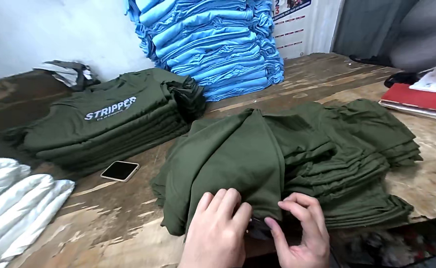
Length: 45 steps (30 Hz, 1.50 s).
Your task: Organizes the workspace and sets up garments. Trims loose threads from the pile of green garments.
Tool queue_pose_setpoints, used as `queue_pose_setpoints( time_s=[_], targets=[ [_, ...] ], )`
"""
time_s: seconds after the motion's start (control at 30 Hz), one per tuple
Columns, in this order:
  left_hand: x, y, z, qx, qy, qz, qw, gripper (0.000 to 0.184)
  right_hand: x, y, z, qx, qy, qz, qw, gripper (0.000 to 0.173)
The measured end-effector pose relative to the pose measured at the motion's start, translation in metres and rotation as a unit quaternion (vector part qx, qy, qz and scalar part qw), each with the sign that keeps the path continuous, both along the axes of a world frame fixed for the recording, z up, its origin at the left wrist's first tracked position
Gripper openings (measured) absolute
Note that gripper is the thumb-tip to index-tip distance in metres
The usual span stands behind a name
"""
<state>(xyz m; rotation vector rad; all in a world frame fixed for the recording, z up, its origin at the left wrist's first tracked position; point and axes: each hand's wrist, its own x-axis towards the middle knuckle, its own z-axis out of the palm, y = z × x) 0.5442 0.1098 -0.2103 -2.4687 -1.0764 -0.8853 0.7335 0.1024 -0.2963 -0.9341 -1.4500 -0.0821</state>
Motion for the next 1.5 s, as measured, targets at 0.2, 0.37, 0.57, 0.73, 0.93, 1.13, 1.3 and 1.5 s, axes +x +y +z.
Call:
queue_pose_setpoints(
  time_s=[0.2,0.37,0.57,0.73,0.93,1.13,1.3,1.5],
  targets=[
    [0.005,0.006,0.023,-0.12,-0.168,-0.048,0.977,0.013,-0.005,0.005,0.014,0.003,0.2,0.173,0.964,0.02],
    [0.025,0.028,0.022,-0.109,-0.181,0.095,0.973,0.016,-0.004,0.015,0.033,-0.109,0.408,0.271,0.865,0.026],
    [0.022,0.025,0.008,-0.118,-0.172,0.068,0.976,0.022,0.015,-0.005,0.015,-0.016,0.073,0.063,0.995,0.022],
    [0.008,0.007,0.007,-0.104,-0.194,-0.093,0.971,0.035,0.035,-0.029,-0.001,0.03,0.01,0.009,0.999,0.01],
    [0.022,-0.013,-0.011,0.139,-0.059,-0.116,0.982,0.02,0.028,-0.031,-0.002,0.075,-0.057,0.015,0.995,0.009],
    [0.017,-0.001,-0.013,0.152,-0.09,-0.097,0.98,0.017,0.026,-0.024,-0.002,0.064,-0.054,-0.029,0.996,0.019],
    [0.016,0.0,-0.012,0.126,-0.136,-0.085,0.979,0.014,0.018,-0.012,-0.001,0.077,0.018,-0.006,0.997,0.05],
    [0.005,0.004,-0.007,-0.014,-0.147,-0.037,0.988,0.016,0.007,0.0,0.003,0.108,0.042,0.027,0.993,0.008]
  ],
)
